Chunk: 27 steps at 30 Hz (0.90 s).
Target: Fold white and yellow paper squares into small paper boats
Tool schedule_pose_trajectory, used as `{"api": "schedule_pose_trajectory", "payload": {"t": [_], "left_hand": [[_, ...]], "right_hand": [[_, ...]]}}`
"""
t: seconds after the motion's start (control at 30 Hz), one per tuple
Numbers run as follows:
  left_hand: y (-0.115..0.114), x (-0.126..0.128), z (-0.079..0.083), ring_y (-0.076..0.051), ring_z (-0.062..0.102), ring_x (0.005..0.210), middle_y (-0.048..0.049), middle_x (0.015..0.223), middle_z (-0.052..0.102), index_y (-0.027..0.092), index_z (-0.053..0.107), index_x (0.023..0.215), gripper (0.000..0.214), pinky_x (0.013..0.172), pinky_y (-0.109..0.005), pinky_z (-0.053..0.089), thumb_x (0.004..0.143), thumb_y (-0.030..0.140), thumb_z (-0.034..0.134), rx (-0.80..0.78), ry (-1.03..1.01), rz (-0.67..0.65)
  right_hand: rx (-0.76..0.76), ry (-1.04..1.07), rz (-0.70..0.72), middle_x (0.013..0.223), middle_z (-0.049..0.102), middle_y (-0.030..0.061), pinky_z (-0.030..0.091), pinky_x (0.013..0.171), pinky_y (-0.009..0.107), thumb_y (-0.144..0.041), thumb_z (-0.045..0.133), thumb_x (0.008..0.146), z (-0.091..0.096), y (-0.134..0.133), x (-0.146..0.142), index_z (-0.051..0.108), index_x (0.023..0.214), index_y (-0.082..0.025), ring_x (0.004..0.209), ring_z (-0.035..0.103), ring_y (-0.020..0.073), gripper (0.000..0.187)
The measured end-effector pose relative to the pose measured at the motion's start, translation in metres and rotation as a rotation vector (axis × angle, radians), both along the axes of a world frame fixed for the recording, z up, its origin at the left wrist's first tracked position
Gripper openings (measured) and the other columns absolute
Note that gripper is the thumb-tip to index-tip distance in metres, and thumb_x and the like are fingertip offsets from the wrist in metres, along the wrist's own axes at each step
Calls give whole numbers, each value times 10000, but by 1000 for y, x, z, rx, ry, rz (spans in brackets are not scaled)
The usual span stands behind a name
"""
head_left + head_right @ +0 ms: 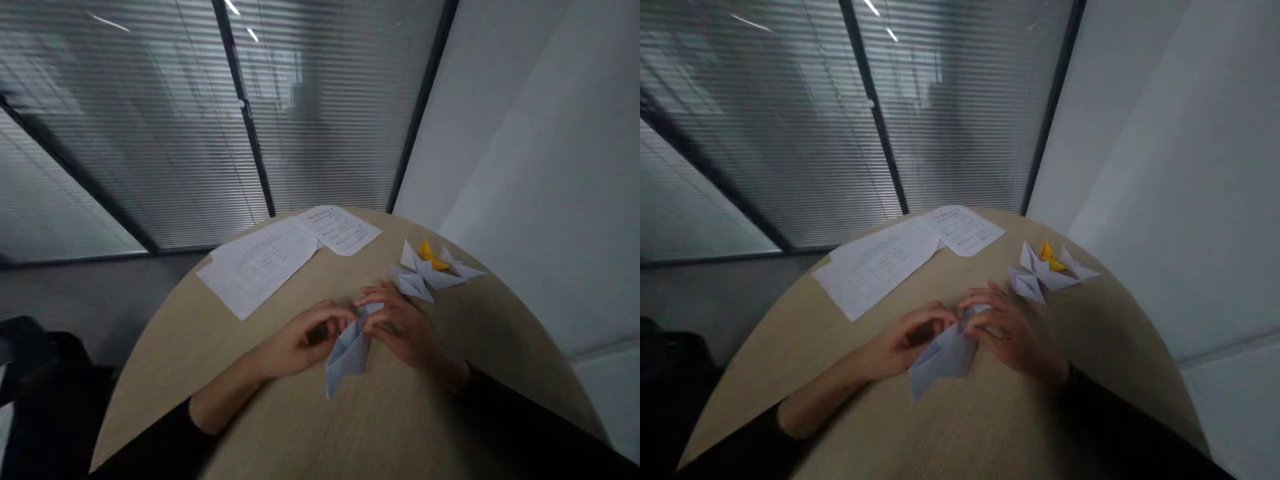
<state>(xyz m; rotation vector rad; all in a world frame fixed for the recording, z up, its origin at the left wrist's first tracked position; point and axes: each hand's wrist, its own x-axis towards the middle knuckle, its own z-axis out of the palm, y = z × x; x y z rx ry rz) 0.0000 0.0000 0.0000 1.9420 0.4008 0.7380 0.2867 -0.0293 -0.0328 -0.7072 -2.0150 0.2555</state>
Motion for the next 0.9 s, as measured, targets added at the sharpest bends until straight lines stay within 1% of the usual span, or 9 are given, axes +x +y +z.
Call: {"api": "schedule_pose_trajectory", "payload": {"t": [0.1, 0.17, 0.27, 0.37, 0.5, 0.57, 0.67, 0.77, 0.9], "left_hand": [[-1, -1, 2, -169, 600, 904, -86, 1161, 690, 231, 723, 1279, 191, 802, -289, 514, 1128, 348, 723, 30, 23, 8], [0, -1, 3, -173, 615, 870, -78, 1114, 706, 228, 726, 1250, 221, 782, -292, 524, 1093, 376, 775, 68, 51, -8], [2, -1, 5, -203, 682, 889, -80, 1066, 754, 232, 753, 1265, 274, 829, -329, 563, 1065, 410, 812, 158, 97, -41], [6, -3, 8, -223, 723, 925, -90, 1052, 776, 228, 784, 1203, 225, 867, -354, 587, 1081, 417, 796, 231, 114, 1], [11, -9, 11, -219, 738, 933, -102, 1073, 781, 216, 806, 1125, 192, 865, -355, 604, 1099, 405, 782, 213, 72, 84], [13, -11, 12, -210, 739, 915, -98, 1072, 784, 213, 811, 1106, 188, 843, -345, 603, 1097, 400, 792, 196, 49, 86], [14, -13, 14, -187, 730, 872, -94, 1096, 781, 215, 815, 1119, 168, 788, -316, 591, 1104, 381, 788, 223, 53, 75], [16, -17, 17, -194, 746, 923, -86, 1124, 790, 229, 811, 1169, 137, 836, -326, 594, 1123, 349, 762, 386, 91, 92], [18, -26, 23, -225, 775, 1048, -67, 1154, 825, 251, 798, 1212, 124, 951, -364, 583, 1145, 332, 734, 669, 167, 139]], "right_hand": [[4, 5, 15, 1403, 814, 16, 338, 1415, 574, -133, 759, 1073, 1, -1, 0, 750, 1088, -334, 1490, 689, 258, 202], [13, 5, 21, 1404, 810, 19, 375, 1392, 600, -125, 754, 1066, 3, -2, -1, 755, 1099, -340, 1481, 692, 273, 218], [26, -3, 18, 1390, 806, 31, 428, 1350, 617, -121, 765, 1049, 6, -3, 0, 755, 1094, -337, 1455, 703, 293, 221], [5, 0, -3, 1399, 791, 52, 454, 1321, 628, -97, 748, 1028, 11, -4, 2, 734, 1071, -323, 1440, 698, 309, 230], [-28, 33, -11, 1404, 772, 78, 477, 1295, 649, -84, 731, 1000, 16, -4, 9, 698, 1091, -317, 1410, 699, 328, 252], [-35, 18, 1, 1408, 766, 87, 481, 1286, 654, -99, 731, 1000, 19, -4, 12, 691, 1119, -317, 1405, 699, 335, 251], [-45, -85, 32, 1467, 744, 96, 436, 1319, 664, -141, 733, 1015, 22, -6, 15, 695, 1228, -324, 1412, 694, 331, 283], [-13, -215, 34, 1489, 715, 106, 398, 1350, 660, -209, 782, 1020, 24, -9, 17, 693, 1310, -325, 1410, 688, 329, 325], [91, -282, -42, 1345, 696, 99, 440, 1315, 668, -301, 888, 983, 23, -8, 19, 727, 1247, -322, 1303, 698, 336, 310]]}}
